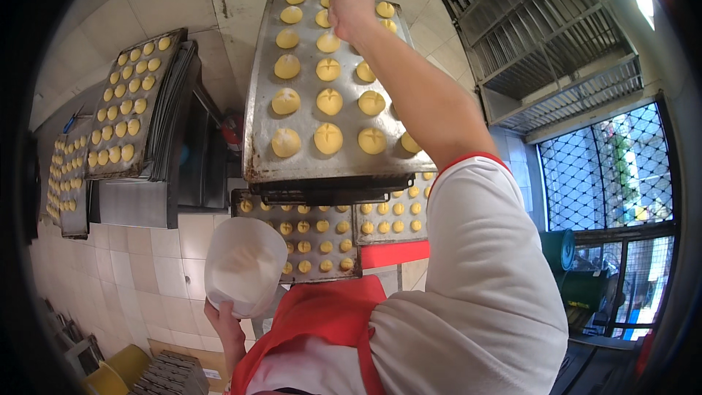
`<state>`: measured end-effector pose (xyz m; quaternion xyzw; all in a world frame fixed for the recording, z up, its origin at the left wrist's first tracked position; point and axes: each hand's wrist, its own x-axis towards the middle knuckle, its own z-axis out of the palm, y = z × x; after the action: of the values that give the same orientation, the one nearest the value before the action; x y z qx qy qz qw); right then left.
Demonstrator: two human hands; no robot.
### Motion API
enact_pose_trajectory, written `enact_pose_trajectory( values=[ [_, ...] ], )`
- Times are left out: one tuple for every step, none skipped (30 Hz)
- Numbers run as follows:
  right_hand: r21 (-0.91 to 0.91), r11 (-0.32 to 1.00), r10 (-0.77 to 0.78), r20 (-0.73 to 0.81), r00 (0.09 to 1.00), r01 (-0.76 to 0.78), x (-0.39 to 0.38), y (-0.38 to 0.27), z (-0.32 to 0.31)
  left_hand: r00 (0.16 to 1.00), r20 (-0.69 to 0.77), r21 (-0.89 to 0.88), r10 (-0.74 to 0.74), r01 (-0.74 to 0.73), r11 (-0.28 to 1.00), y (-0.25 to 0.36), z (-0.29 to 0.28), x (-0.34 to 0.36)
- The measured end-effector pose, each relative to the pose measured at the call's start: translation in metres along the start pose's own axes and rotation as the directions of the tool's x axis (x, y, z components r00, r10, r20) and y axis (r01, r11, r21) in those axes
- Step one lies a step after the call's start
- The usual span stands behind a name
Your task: The person scoops a white powder from a bucket into a container, walks to a metal table, and uses their hand to mark cross shapes onto rows of dough balls on baking trays.
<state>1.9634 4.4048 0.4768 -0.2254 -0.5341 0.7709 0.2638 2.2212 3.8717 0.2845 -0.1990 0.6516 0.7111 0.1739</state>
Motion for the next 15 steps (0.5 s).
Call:
enact_pose_trajectory(
  values=[
    [0.032, 0.999, -0.03, 0.02, 0.999, 0.03, -0.003, -0.002, 0.001, 1.0, 0.026, -0.002, 0.018, -0.018, 1.0, -0.001, -0.002, 0.001],
    [0.046, 0.999, -0.026, 0.038, 0.999, 0.024, -0.005, -0.005, -0.004, 0.998, 0.051, -0.005, 0.036, -0.035, 0.999, -0.004, -0.005, 0.003],
    [0.06, 0.998, -0.017, 0.059, 0.998, 0.014, -0.009, -0.01, -0.008, 0.996, 0.072, -0.009, 0.051, -0.051, 0.999, -0.006, -0.008, 0.004],
    [0.073, 0.997, -0.009, 0.08, 0.997, 0.004, -0.013, -0.012, -0.01, 0.997, 0.062, 0.006, 0.052, -0.052, 0.999, -0.01, -0.011, 0.005],
    [0.054, 0.998, 0.017, 0.04, 0.999, -0.019, -0.02, -0.008, -0.012, 0.997, 0.053, 0.021, 0.052, -0.053, 0.998, -0.013, -0.014, 0.005],
    [0.034, 0.998, 0.045, 0.001, 0.999, -0.045, -0.039, -0.006, -0.009, 0.998, 0.041, 0.034, 0.05, -0.052, 0.998, -0.016, -0.017, 0.005],
    [0.014, 0.998, 0.067, -0.042, 0.997, -0.066, -0.054, -0.006, -0.008, 0.998, 0.038, 0.036, 0.058, -0.059, 0.998, -0.018, -0.019, 0.005],
    [-0.012, 0.998, 0.057, -0.031, 0.998, -0.057, -0.059, 0.0, -0.008, 0.997, 0.035, 0.039, 0.065, -0.066, 0.997, -0.021, -0.022, 0.005],
    [-0.037, 0.998, 0.046, -0.024, 0.999, -0.047, -0.066, 0.007, -0.009, 0.997, 0.035, 0.043, 0.073, -0.074, 0.996, -0.02, -0.023, 0.004],
    [-0.061, 0.997, 0.035, -0.016, 0.999, -0.036, -0.071, 0.01, -0.01, 0.995, 0.055, 0.046, 0.085, -0.088, 0.995, -0.018, -0.024, 0.002],
    [-0.04, 0.999, 0.008, -0.002, 1.0, -0.008, -0.074, 0.007, -0.014, 0.992, 0.076, 0.049, 0.098, -0.102, 0.994, -0.015, -0.023, 0.0],
    [-0.015, 1.0, -0.014, 0.016, 1.0, 0.015, -0.079, 0.001, -0.013, 0.99, 0.09, 0.053, 0.11, -0.115, 0.992, -0.013, -0.025, -0.003],
    [0.01, 0.999, -0.038, 0.033, 0.999, 0.037, -0.084, -0.004, -0.013, 0.991, 0.077, 0.051, 0.111, -0.115, 0.992, -0.014, -0.028, -0.005],
    [0.046, 0.999, -0.018, 0.018, 1.0, 0.017, -0.089, -0.007, -0.013, 0.992, 0.064, 0.049, 0.111, -0.114, 0.992, -0.016, -0.031, -0.007],
    [0.084, 0.996, -0.002, 0.007, 1.0, 0.001, -0.094, -0.011, -0.012, 0.992, 0.051, 0.045, 0.115, -0.117, 0.992, -0.017, -0.033, -0.007]
  ],
)
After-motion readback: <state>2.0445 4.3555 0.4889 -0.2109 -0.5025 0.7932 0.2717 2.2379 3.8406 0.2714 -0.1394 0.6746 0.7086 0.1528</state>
